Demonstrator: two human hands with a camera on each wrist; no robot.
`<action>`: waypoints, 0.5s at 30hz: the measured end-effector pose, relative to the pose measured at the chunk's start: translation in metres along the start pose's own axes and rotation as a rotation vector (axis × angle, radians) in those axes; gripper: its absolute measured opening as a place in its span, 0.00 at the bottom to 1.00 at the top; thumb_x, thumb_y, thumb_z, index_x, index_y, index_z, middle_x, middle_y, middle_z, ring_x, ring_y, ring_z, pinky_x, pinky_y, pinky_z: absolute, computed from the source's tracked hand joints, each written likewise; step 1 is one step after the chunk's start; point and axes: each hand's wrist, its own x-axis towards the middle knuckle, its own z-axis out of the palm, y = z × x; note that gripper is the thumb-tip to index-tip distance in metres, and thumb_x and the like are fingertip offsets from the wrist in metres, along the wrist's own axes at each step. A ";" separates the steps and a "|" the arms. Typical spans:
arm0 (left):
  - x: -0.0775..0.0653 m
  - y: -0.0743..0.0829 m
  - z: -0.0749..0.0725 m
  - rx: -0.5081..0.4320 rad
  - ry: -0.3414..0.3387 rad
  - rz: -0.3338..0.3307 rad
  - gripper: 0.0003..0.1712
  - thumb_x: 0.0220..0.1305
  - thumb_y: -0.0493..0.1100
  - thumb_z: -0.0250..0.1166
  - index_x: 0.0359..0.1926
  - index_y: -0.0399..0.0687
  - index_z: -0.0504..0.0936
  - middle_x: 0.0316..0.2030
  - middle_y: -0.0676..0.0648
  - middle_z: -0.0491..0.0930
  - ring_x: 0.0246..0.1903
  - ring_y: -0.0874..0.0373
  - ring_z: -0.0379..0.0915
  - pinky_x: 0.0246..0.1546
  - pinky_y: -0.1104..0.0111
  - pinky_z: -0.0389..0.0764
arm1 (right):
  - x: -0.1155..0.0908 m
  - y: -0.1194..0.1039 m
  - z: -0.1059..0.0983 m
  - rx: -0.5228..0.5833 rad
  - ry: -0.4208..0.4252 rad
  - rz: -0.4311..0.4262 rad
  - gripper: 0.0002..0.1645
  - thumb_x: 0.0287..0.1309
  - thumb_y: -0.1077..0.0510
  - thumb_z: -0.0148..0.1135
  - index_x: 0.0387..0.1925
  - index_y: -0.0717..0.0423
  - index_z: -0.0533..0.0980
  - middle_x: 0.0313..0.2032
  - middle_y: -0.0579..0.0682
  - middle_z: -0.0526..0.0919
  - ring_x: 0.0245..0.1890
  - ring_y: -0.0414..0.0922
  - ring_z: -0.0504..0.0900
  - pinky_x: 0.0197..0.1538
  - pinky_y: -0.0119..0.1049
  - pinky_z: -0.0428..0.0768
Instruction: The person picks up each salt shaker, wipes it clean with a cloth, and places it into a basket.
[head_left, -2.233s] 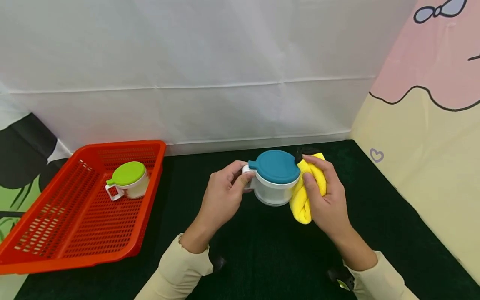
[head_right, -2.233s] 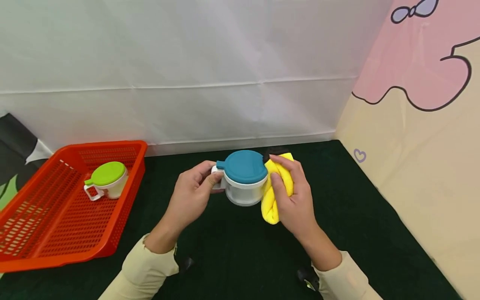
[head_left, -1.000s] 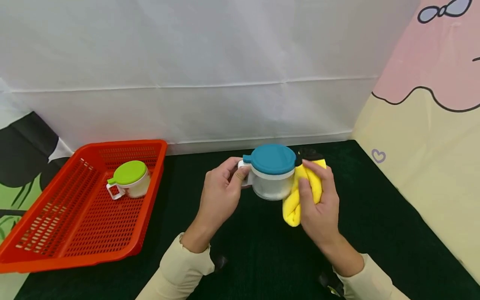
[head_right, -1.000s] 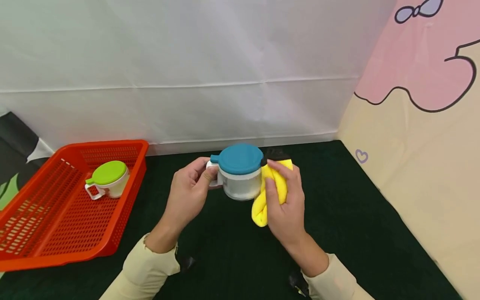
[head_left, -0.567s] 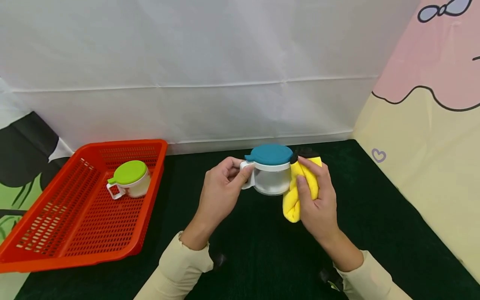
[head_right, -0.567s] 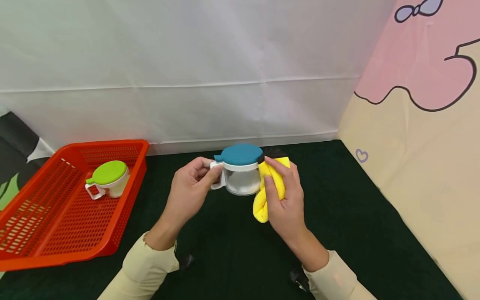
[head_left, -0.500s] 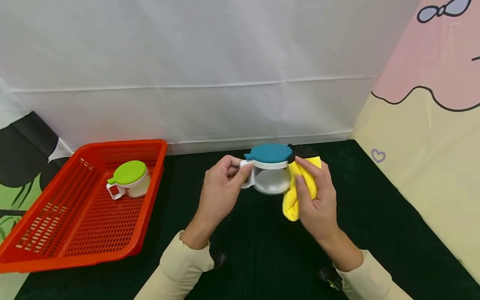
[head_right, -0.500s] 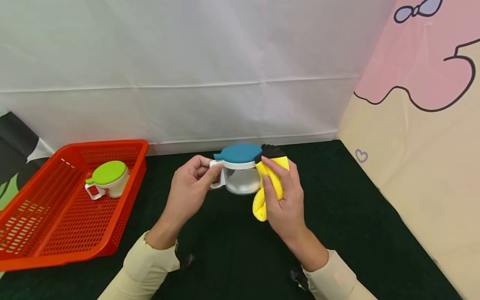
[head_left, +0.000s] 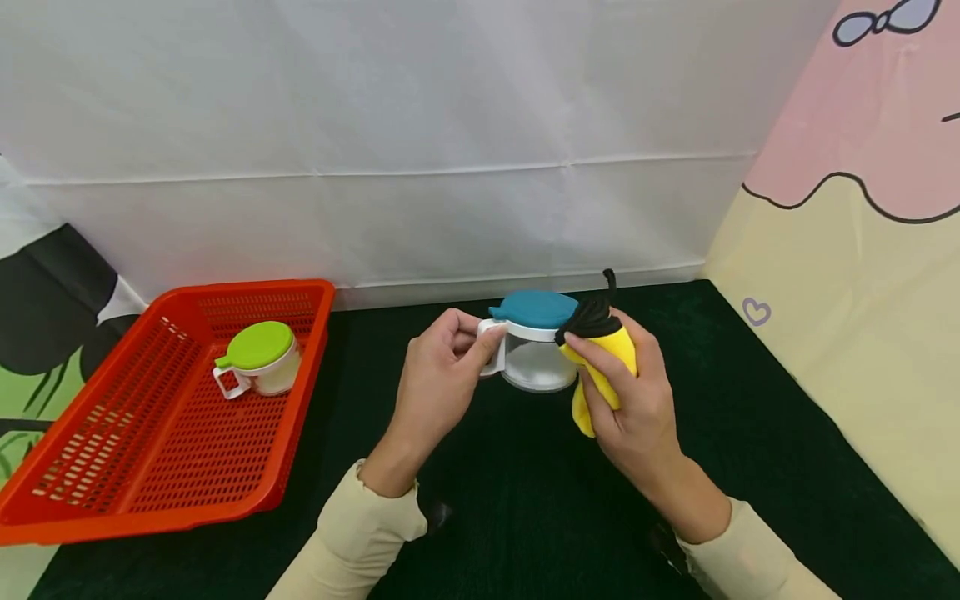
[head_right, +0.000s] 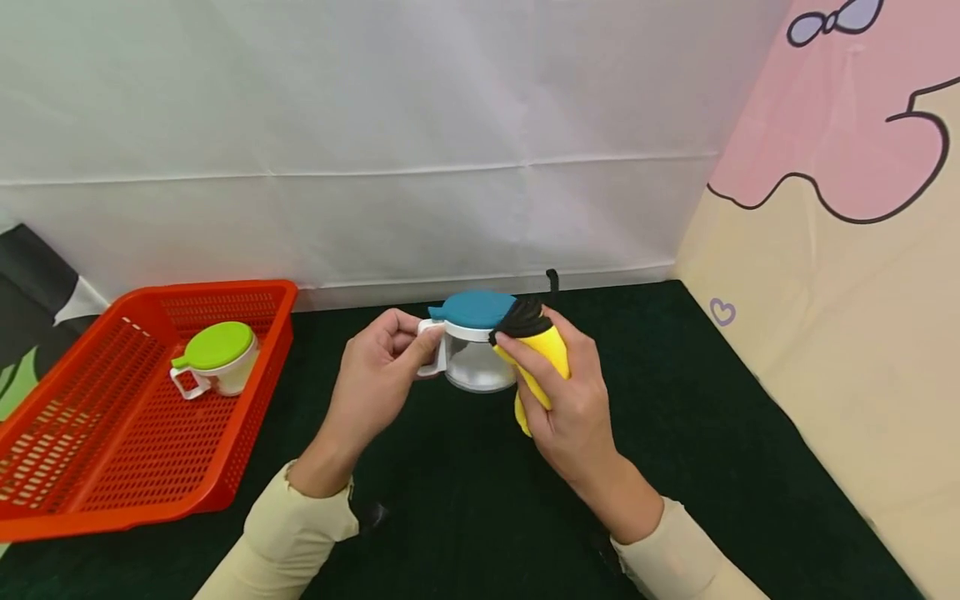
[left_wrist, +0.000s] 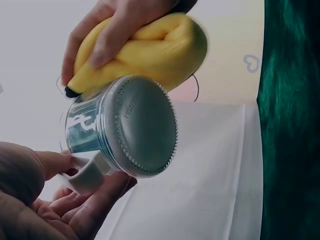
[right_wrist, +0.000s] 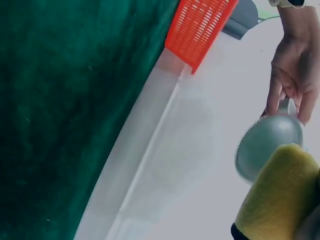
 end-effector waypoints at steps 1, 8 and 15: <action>0.000 0.000 0.000 0.006 0.003 0.008 0.13 0.74 0.50 0.65 0.46 0.45 0.80 0.40 0.52 0.89 0.36 0.58 0.85 0.43 0.62 0.86 | 0.000 -0.001 0.001 -0.007 -0.001 -0.026 0.16 0.75 0.52 0.57 0.57 0.49 0.82 0.65 0.64 0.70 0.58 0.59 0.72 0.64 0.41 0.71; 0.000 0.002 -0.001 0.086 0.034 0.029 0.14 0.72 0.50 0.68 0.44 0.44 0.81 0.40 0.50 0.89 0.38 0.57 0.86 0.45 0.58 0.86 | -0.015 -0.005 0.004 -0.072 -0.111 -0.197 0.17 0.79 0.50 0.50 0.54 0.45 0.84 0.62 0.64 0.73 0.57 0.62 0.71 0.71 0.40 0.65; -0.001 0.002 0.002 0.093 0.022 0.015 0.15 0.71 0.51 0.69 0.44 0.44 0.81 0.40 0.49 0.88 0.37 0.57 0.85 0.45 0.59 0.86 | 0.004 0.004 -0.002 -0.045 -0.053 -0.054 0.16 0.72 0.54 0.58 0.57 0.46 0.83 0.65 0.63 0.70 0.58 0.60 0.70 0.60 0.49 0.72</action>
